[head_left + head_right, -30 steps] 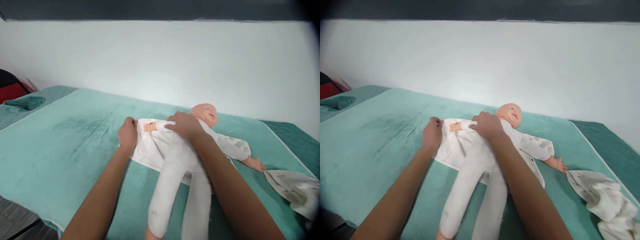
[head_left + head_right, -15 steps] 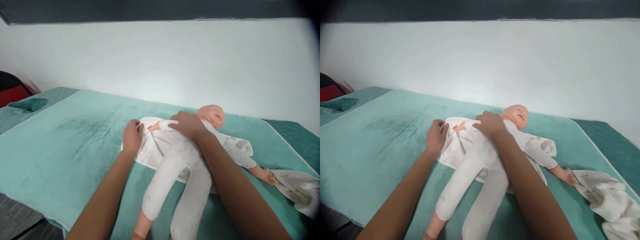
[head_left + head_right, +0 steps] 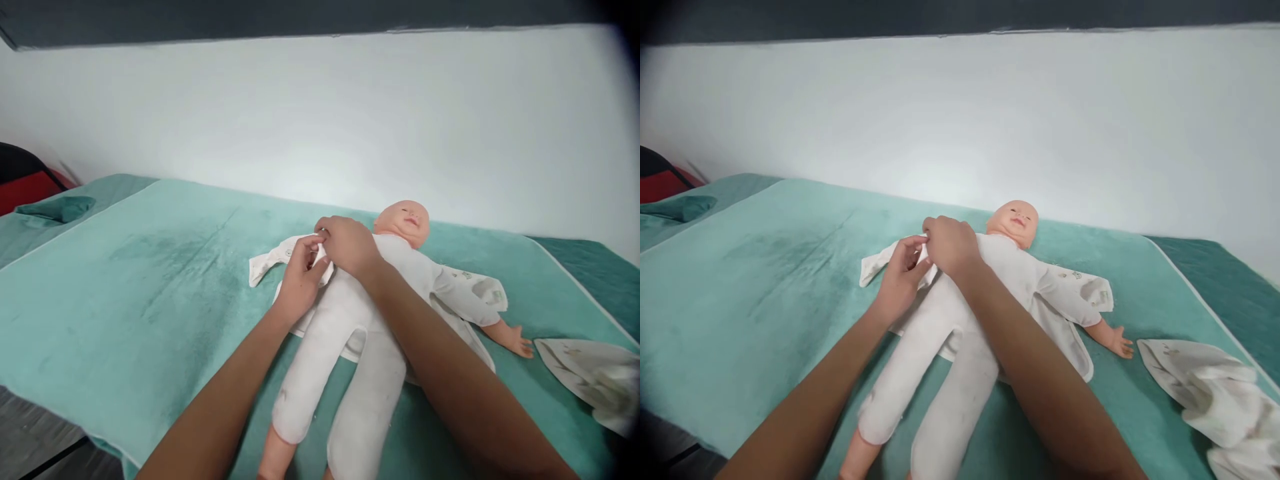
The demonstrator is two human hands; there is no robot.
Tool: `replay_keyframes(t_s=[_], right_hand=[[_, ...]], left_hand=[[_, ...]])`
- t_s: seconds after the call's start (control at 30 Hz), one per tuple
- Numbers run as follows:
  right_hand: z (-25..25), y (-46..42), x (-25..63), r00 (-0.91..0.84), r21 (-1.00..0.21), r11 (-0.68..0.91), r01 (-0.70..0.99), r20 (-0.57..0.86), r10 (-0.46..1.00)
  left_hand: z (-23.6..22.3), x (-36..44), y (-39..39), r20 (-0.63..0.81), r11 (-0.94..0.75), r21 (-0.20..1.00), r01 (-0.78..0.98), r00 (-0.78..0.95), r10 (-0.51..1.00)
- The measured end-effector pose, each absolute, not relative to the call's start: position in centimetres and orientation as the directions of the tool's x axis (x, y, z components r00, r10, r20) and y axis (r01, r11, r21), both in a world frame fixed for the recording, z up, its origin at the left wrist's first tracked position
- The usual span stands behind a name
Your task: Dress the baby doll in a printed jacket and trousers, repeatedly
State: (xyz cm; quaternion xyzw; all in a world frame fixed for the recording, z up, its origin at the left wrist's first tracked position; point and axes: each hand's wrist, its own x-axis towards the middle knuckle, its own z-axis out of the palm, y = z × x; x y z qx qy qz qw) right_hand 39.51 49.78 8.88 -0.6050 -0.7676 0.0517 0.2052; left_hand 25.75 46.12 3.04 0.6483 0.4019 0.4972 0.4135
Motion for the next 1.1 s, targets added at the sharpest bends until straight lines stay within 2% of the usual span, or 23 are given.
replay_keyframes(t_s=[0.1, 0.2, 0.27, 0.33, 0.4, 0.47, 0.57, 0.63, 0.73, 0.8, 0.87, 0.93, 1.0, 1.1], right_hand=[[8.9, 48.2, 41.2, 0.006, -0.399, 0.194, 0.896, 0.448, 0.894], [9.2, 45.9, 44.1, 0.199, -0.417, 0.057, 0.907, 0.544, 0.815], [9.1, 44.1, 46.3, 0.337, -0.419, -0.136, 0.898, 0.457, 0.823], [8.6, 42.2, 48.3, 0.447, -0.367, -0.337, 0.867, 0.274, 0.852], [7.7, 40.4, 49.8, 0.511, -0.283, -0.469, 0.837, 0.095, 0.854], [6.7, 38.8, 50.5, 0.533, -0.247, -0.515, 0.821, 0.01, 0.846], [5.3, 37.0, 50.4, 0.508, -0.338, -0.474, 0.813, 0.015, 0.861], [4.4, 36.6, 49.9, 0.527, -0.506, -0.433, 0.746, 0.052, 0.848], [3.4, 37.2, 49.2, 0.628, -0.803, -0.338, 0.49, 0.057, 0.776], [2.9, 38.0, 48.7, 0.646, -0.932, -0.24, 0.272, -0.008, 0.763], [2.8, 38.8, 48.1, 0.609, -0.986, -0.157, 0.055, -0.091, 0.788], [2.8, 39.1, 47.3, 0.546, -0.988, -0.1, -0.115, -0.147, 0.825], [3.0, 39.1, 46.6, 0.473, -0.975, -0.078, -0.207, -0.17, 0.864], [3.0, 39.0, 45.9, 0.385, -0.968, -0.063, -0.245, -0.157, 0.909]], left_hand=[[3.1, 26.1, 45.6, 0.259, -0.294, 0.946, 0.134, 0.229, 0.938], [2.5, 25.2, 45.7, 0.247, -0.302, 0.897, 0.324, 0.202, 0.948], [2.1, 24.5, 45.9, 0.24, -0.329, 0.821, 0.468, 0.24, 0.941], [2.0, 23.9, 46.1, 0.233, -0.376, 0.732, 0.567, 0.311, 0.921], [1.9, 23.7, 46.2, 0.253, -0.427, 0.686, 0.589, 0.357, 0.899], [2.0, 23.6, 46.0, 0.316, -0.47, 0.71, 0.524, 0.359, 0.878], [2.4, 23.9, 45.8, 0.383, -0.467, 0.813, 0.349, 0.283, 0.879], [2.9, 24.1, 45.6, 0.361, -0.418, 0.873, 0.253, 0.244, 0.9], [3.9, 24.6, 45.6, 0.338, -0.38, 0.906, 0.185, 0.224, 0.914], [4.7, 24.8, 45.7, 0.343, -0.383, 0.908, 0.169, 0.225, 0.912], [5.4, 25.1, 45.8, 0.329, -0.372, 0.911, 0.18, 0.229, 0.916], [5.8, 25.3, 46.0, 0.296, -0.341, 0.917, 0.205, 0.22, 0.93], [5.9, 25.7, 46.1, 0.261, -0.304, 0.927, 0.221, 0.204, 0.943], [5.9, 26.4, 46.3, 0.238, -0.283, 0.93, 0.235, 0.203, 0.95]])
